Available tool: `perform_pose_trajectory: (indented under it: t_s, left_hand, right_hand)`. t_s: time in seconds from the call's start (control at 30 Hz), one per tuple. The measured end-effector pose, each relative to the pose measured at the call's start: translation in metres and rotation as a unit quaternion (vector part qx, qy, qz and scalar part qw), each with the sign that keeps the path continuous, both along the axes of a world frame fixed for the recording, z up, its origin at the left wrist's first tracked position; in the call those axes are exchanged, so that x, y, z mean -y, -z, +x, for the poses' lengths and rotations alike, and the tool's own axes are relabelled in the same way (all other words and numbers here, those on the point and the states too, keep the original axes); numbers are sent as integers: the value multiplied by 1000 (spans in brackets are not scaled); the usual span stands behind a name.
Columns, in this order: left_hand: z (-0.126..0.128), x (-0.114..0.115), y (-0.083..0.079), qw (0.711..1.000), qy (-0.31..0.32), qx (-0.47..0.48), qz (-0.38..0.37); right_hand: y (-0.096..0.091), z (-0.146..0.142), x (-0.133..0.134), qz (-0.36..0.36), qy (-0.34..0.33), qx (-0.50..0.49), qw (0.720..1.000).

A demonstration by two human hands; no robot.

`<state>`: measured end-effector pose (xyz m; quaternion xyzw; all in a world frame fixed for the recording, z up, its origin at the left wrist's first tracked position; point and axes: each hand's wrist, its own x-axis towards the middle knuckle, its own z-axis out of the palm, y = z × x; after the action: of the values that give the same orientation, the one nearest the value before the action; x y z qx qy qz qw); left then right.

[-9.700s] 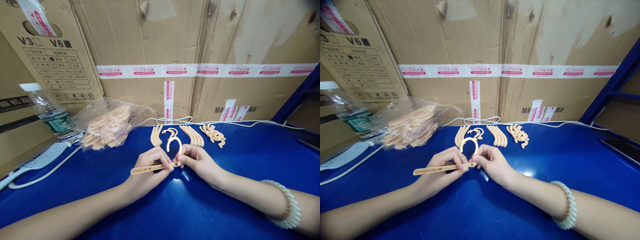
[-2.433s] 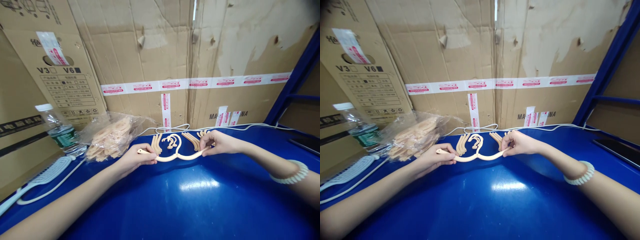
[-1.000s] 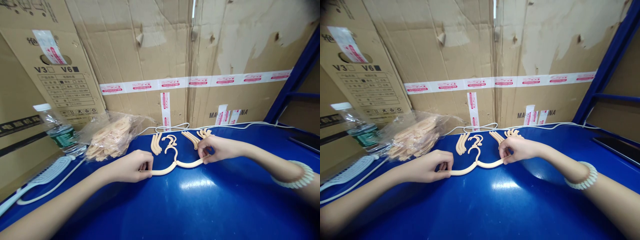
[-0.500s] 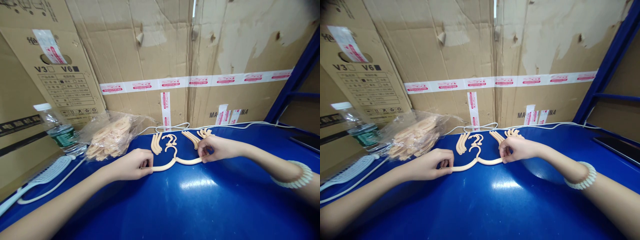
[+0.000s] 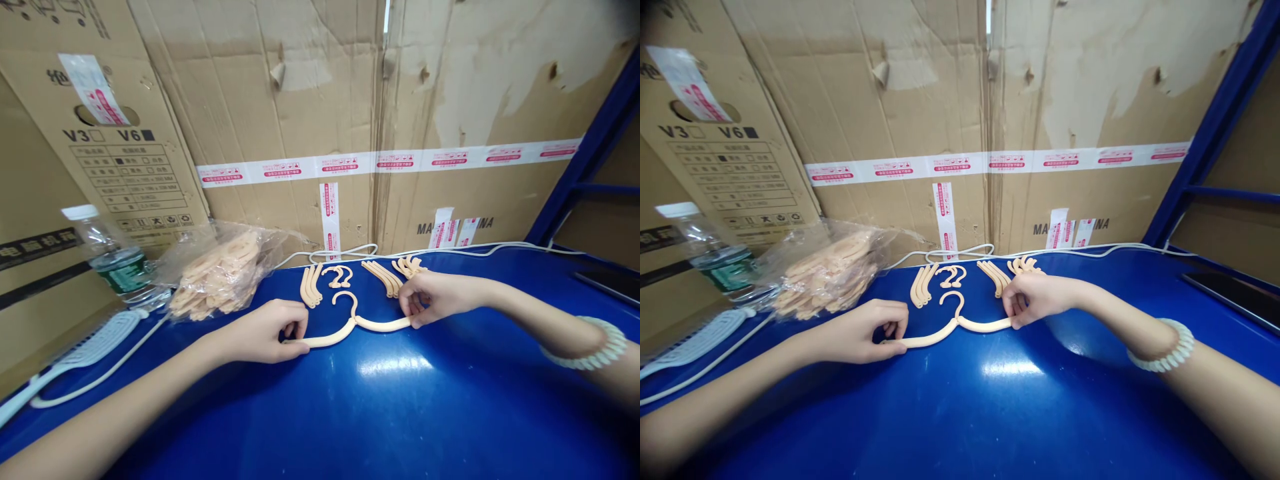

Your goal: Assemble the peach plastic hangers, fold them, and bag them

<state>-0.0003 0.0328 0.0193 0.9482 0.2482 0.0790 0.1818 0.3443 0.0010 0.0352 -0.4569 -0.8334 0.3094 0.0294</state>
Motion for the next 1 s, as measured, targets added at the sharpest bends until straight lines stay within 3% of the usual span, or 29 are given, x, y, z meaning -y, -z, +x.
perform_pose_trajectory:
  t_s: [0.3, 0.67, 1.0]
  left_hand:
    - [-11, -17, 2, 995, 36, -13, -90]
    - [-12, -22, 10, 992, -11, 9, -127]
    - [-10, -22, 17, 988, -38, 53, -142]
  right_hand:
    - [1, 27, -10, -105, 1, -22, 994]
    - [0, 20, -9, -96, 9, 3, 995]
    - [0, 18, -4, -151, 56, 40, 986]
